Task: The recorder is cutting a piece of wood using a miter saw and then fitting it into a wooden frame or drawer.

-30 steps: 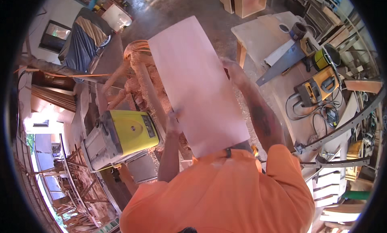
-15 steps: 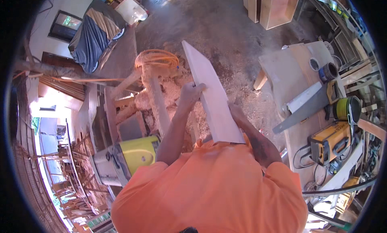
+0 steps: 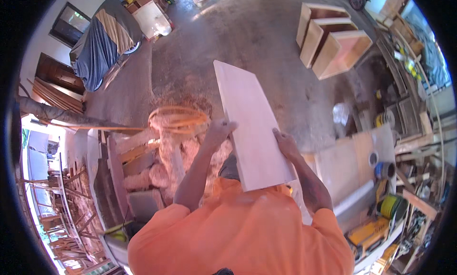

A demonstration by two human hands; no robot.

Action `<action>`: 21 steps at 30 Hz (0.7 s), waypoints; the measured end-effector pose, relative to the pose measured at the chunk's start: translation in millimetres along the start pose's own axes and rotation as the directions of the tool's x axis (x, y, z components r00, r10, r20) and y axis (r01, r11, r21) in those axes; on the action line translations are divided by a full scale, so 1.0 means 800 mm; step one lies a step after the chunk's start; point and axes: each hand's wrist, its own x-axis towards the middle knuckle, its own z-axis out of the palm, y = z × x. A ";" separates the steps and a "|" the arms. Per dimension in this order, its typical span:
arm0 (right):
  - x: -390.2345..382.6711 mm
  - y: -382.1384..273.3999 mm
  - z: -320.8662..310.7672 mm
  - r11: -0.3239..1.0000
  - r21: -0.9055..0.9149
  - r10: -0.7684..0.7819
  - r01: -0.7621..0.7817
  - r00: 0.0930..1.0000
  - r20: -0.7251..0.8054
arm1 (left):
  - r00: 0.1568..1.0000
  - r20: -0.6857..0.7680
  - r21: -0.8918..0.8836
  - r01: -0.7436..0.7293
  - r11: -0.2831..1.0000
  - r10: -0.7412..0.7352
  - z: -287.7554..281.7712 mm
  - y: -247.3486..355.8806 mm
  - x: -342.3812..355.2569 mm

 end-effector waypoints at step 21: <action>0.607 -0.465 -0.133 0.621 -0.694 -0.505 0.364 0.863 0.001 | 0.872 0.437 -0.682 0.163 0.713 0.220 -0.222 0.115 0.568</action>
